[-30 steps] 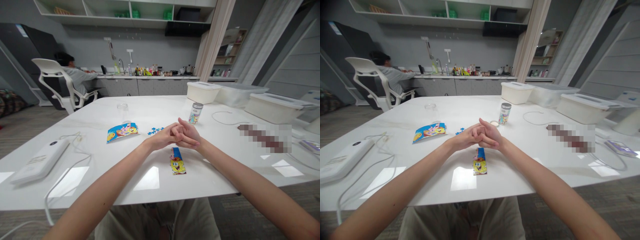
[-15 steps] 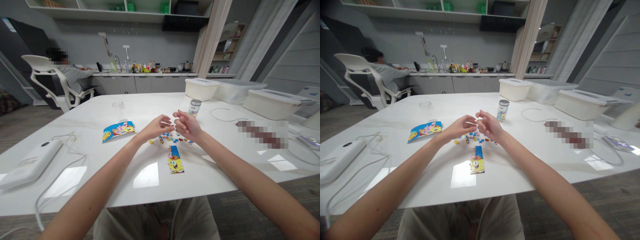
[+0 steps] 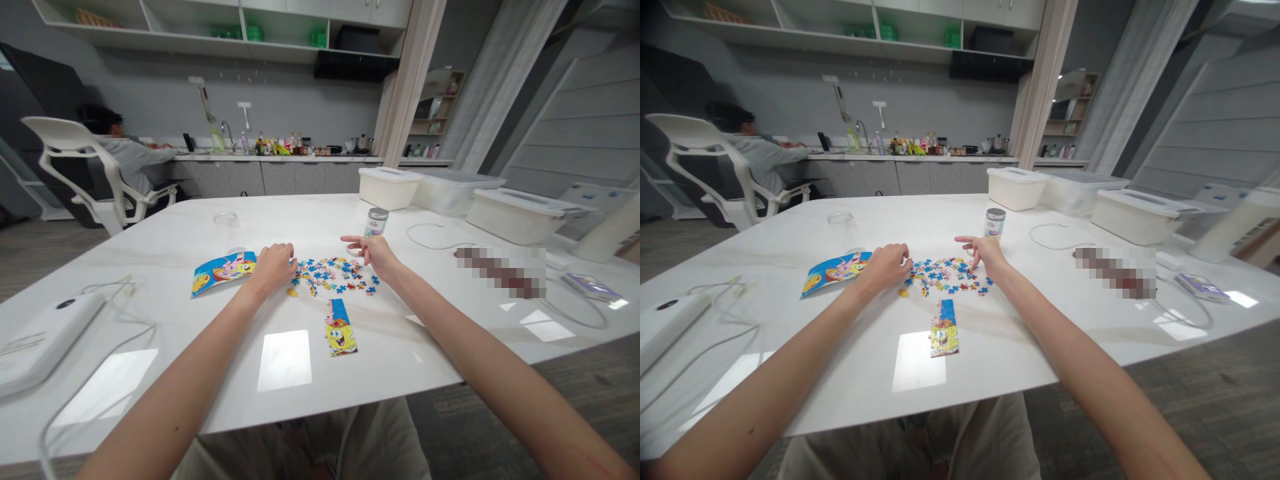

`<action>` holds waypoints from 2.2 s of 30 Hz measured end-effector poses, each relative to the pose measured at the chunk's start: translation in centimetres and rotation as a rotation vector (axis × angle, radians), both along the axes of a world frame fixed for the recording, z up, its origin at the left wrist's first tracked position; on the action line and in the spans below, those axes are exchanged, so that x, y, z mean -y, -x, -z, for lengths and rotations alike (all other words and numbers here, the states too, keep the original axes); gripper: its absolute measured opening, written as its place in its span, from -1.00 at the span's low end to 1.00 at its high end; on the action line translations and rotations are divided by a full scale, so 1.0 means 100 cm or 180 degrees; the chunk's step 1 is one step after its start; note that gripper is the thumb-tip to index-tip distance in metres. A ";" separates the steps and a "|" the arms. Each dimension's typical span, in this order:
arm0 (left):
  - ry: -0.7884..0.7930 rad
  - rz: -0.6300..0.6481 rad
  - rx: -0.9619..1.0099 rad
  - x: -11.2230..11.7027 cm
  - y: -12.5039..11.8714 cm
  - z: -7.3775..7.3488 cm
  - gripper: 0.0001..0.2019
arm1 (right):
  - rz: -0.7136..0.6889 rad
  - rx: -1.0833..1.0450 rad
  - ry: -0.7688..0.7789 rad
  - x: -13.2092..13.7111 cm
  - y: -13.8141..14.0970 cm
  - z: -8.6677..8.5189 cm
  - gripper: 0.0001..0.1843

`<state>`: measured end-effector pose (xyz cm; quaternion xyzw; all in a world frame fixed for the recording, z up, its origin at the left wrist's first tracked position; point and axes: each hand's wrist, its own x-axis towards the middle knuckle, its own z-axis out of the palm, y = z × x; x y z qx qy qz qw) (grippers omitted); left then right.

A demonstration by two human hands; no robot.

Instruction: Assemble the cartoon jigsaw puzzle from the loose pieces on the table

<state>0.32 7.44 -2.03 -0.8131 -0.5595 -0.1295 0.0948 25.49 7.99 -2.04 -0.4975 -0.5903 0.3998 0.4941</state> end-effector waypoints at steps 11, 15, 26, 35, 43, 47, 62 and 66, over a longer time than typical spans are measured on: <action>0.0208 -0.0287 -0.0233 0.001 0.002 0.006 -0.68 | 0.0007 0.1849 -0.0598 -0.006 0.005 0.017 -0.66; 0.0278 -0.0299 -0.0270 0.003 -0.001 0.005 -0.65 | -0.0423 0.2439 -0.0850 0.000 0.011 0.025 -0.59; 0.0393 -0.0144 -0.0339 0.005 -0.002 0.003 -0.62 | -0.0572 0.2862 -0.1040 -0.001 0.008 0.021 -0.47; 0.0421 -0.0171 -0.0377 0.004 -0.003 0.005 -0.64 | -0.0594 0.3012 -0.1173 -0.005 0.006 0.033 -0.61; 0.0449 -0.0190 -0.0373 0.002 -0.003 0.008 -0.64 | -0.0565 0.3006 -0.1362 -0.011 0.002 0.032 -0.70; 0.0473 -0.0189 -0.0367 0.003 -0.003 0.008 -0.64 | -0.0567 0.3007 -0.1402 -0.012 0.000 0.032 -0.72; 0.0507 -0.0194 -0.0381 0.006 -0.003 0.005 -0.65 | -0.0412 0.3019 -0.1293 -0.011 -0.003 0.027 -0.74; 0.0509 -0.0192 -0.0374 0.005 -0.003 0.005 -0.64 | -0.0422 0.2950 -0.1289 -0.009 -0.001 0.025 -0.77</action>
